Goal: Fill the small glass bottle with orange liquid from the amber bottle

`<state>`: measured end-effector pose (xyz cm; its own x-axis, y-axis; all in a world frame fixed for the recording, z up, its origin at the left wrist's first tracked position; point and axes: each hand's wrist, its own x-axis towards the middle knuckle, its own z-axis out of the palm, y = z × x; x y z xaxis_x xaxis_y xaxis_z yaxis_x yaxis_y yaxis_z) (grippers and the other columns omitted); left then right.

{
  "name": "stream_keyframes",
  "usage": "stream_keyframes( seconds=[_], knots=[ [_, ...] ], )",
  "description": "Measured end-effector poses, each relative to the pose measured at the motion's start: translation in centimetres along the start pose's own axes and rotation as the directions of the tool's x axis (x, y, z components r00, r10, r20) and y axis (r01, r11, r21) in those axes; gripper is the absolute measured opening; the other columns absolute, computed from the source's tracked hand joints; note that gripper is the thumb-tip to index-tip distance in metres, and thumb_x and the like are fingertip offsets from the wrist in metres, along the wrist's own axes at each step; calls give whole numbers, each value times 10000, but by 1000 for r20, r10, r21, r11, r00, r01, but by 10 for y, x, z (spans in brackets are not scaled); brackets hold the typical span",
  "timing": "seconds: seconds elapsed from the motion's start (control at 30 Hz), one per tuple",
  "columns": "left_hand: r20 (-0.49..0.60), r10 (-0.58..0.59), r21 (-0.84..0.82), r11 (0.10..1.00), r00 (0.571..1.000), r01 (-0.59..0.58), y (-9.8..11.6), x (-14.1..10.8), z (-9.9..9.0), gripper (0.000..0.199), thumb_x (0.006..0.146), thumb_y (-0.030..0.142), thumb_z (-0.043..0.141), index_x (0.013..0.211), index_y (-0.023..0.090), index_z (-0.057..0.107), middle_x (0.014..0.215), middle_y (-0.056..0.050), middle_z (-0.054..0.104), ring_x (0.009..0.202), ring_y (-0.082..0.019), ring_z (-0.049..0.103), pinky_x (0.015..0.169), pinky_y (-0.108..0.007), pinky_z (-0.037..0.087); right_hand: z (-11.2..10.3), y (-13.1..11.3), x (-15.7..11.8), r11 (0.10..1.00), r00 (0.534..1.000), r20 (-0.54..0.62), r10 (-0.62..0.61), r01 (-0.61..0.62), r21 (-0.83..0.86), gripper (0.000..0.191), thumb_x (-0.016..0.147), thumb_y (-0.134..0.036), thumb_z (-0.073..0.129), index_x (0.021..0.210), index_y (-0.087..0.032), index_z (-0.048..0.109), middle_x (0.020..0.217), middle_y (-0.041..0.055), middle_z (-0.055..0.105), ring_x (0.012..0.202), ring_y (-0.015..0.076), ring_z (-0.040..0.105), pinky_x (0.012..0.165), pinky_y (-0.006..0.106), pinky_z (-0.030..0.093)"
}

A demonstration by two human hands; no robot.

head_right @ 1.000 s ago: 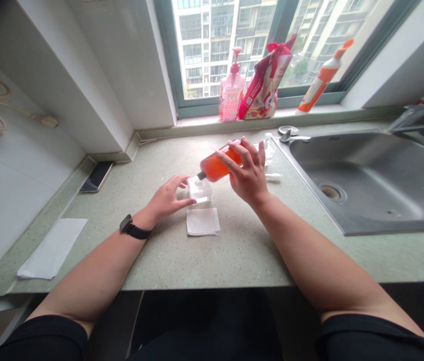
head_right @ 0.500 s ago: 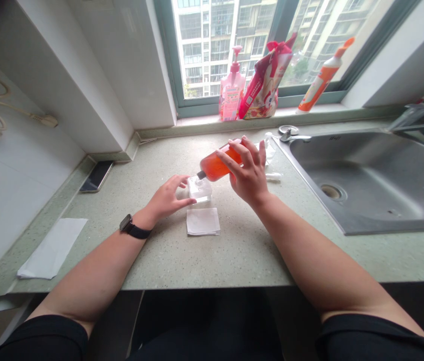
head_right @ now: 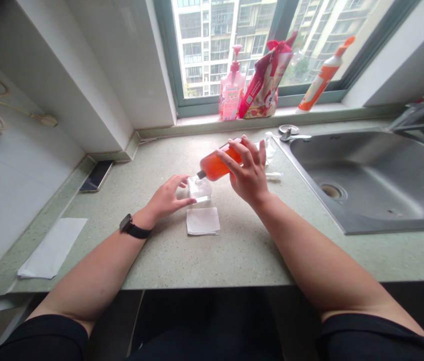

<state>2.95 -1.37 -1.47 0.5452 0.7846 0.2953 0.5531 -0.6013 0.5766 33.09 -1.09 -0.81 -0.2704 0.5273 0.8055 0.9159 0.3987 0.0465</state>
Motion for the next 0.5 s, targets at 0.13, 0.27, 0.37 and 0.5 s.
stream_keyframes(
  seconds=[0.13,0.27,0.37,0.5],
  knots=[
    [-6,9,5,1000,1000,-9,-1,0,0,657,912,510,842,1431,241,543,1304,-100,684,1150,-284,695,957,-472,606,0,1,0,999,1000,7,4,-4,34,984,903,-77,622,1651,-614,274,1630,-16,511,1576,415,410,1290,799,207],
    [-12,16,3,1000,1000,-16,-1,0,0,661,909,516,843,1430,239,545,1309,-104,684,1150,-286,696,957,-470,603,0,0,1,1000,1000,3,3,-3,30,986,904,-75,624,1651,-613,273,1622,-14,519,1573,412,417,1292,794,211],
    [-8,12,0,1000,1000,-12,-2,1,1,662,907,507,848,1425,226,547,1311,-111,683,1154,-286,696,967,-473,600,-1,-1,1,1000,1000,-8,-1,1,-4,993,907,-58,606,1657,-606,255,1605,-1,530,1566,404,431,1286,789,238],
    [-12,14,-4,1000,1000,-14,-2,1,1,661,905,494,853,1427,229,547,1305,-113,685,1150,-287,698,978,-485,596,-1,-1,1,999,1000,-10,-8,8,33,966,911,-66,621,1651,-595,296,1613,-3,526,1569,397,422,1299,775,214]
  ],
)
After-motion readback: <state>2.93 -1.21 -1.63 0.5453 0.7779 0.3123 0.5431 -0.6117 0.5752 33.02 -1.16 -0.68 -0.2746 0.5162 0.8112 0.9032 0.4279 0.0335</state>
